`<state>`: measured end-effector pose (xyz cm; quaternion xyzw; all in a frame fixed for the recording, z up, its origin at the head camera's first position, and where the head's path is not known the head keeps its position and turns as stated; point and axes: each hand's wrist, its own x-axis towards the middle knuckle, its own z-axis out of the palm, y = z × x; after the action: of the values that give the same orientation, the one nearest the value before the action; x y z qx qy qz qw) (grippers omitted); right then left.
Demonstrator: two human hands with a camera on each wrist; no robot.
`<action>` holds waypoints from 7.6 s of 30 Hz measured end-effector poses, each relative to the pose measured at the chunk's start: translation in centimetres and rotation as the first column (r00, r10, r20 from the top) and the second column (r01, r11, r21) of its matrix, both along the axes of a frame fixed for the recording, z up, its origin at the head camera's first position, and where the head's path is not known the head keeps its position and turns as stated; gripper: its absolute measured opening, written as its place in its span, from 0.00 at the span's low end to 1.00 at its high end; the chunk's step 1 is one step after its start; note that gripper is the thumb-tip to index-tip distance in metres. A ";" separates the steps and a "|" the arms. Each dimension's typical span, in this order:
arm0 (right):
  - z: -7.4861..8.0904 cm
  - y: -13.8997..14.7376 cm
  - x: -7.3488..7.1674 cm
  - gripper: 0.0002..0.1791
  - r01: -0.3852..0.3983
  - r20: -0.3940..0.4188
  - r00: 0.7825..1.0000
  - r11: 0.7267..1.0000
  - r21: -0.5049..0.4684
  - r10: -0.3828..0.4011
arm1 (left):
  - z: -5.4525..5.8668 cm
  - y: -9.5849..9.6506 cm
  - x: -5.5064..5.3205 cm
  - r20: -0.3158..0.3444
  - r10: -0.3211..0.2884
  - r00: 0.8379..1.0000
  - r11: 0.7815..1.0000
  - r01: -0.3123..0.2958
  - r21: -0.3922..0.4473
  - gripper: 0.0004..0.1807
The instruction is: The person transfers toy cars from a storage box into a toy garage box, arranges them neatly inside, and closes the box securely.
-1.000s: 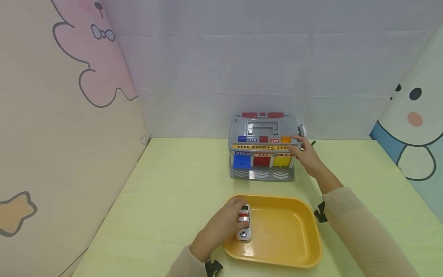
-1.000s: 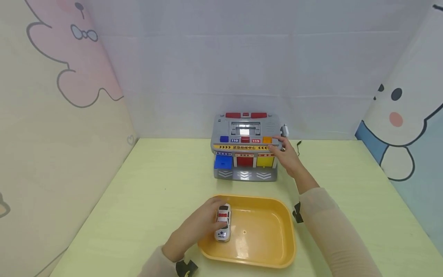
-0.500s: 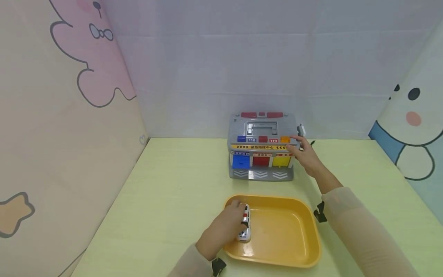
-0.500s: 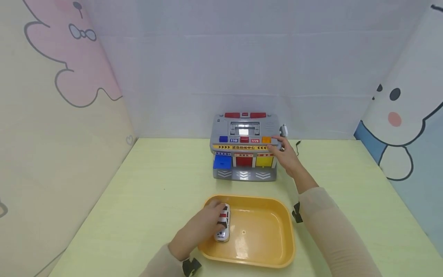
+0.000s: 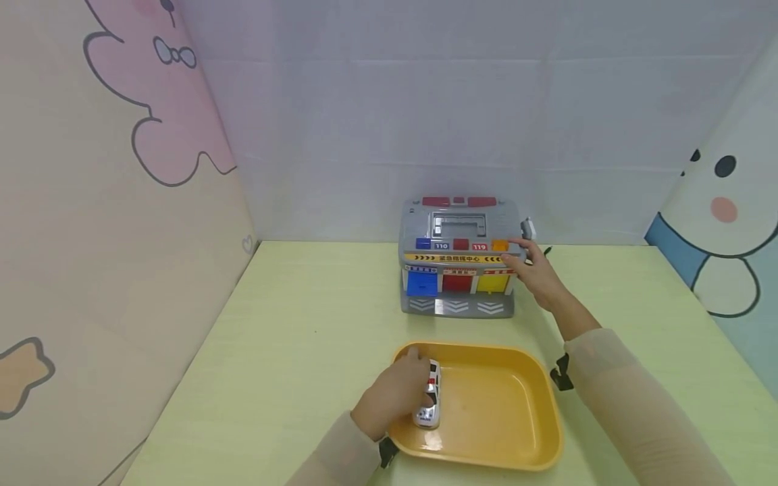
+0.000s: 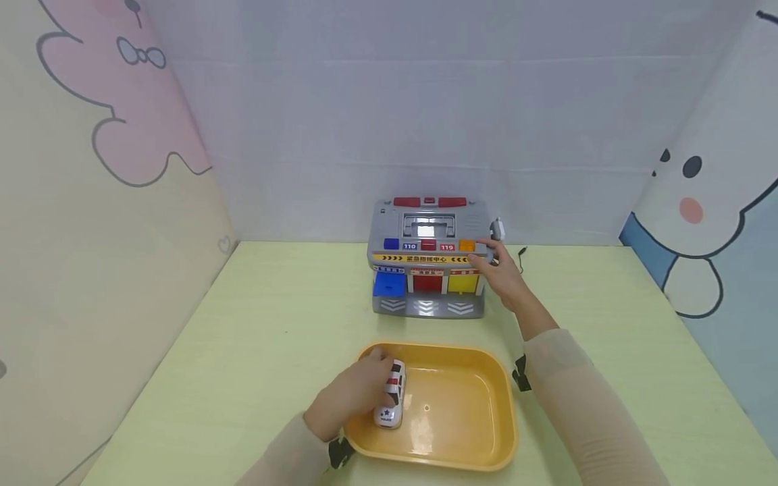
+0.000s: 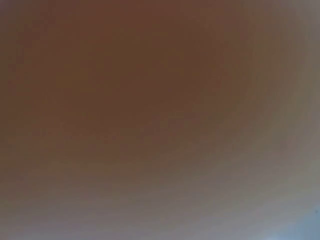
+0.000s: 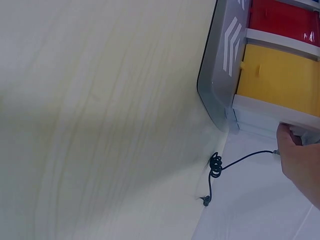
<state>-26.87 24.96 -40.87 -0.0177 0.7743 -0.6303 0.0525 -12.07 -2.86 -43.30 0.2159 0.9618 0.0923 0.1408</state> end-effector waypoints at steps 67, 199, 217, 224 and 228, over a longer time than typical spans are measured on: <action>-0.3 0.0 0.0 0.37 -0.002 -0.012 1.000 1.000 -0.006 0.002 | 1.2 -3.8 -1.5 0.487 -0.096 0.868 0.585 -0.347 0.733 0.37; -0.6 -0.4 0.3 0.37 -0.001 -0.058 0.998 1.000 -0.005 0.001 | -3.5 -4.1 -16.0 0.027 0.380 0.925 0.624 -0.277 0.730 0.12; -1.0 -0.5 -0.2 0.37 -0.004 -0.069 0.998 1.000 -0.016 0.003 | -0.9 -3.9 -15.3 0.088 0.342 0.935 0.463 -0.250 0.850 0.27; -0.8 -0.6 -0.1 0.37 -0.010 -0.064 0.998 1.000 -0.019 0.009 | -0.2 -3.8 -15.3 0.072 0.331 0.941 0.515 -0.244 0.822 0.34; -0.6 -0.7 0.0 0.37 -0.007 -0.061 0.998 1.000 -0.018 0.006 | 0.2 -3.5 -15.4 0.028 0.339 0.940 0.574 -0.231 0.785 0.38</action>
<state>-26.87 24.28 -41.49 -0.0400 0.7698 -0.6362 0.0309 -27.45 -6.36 -43.07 0.1029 0.8549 0.5066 -0.0439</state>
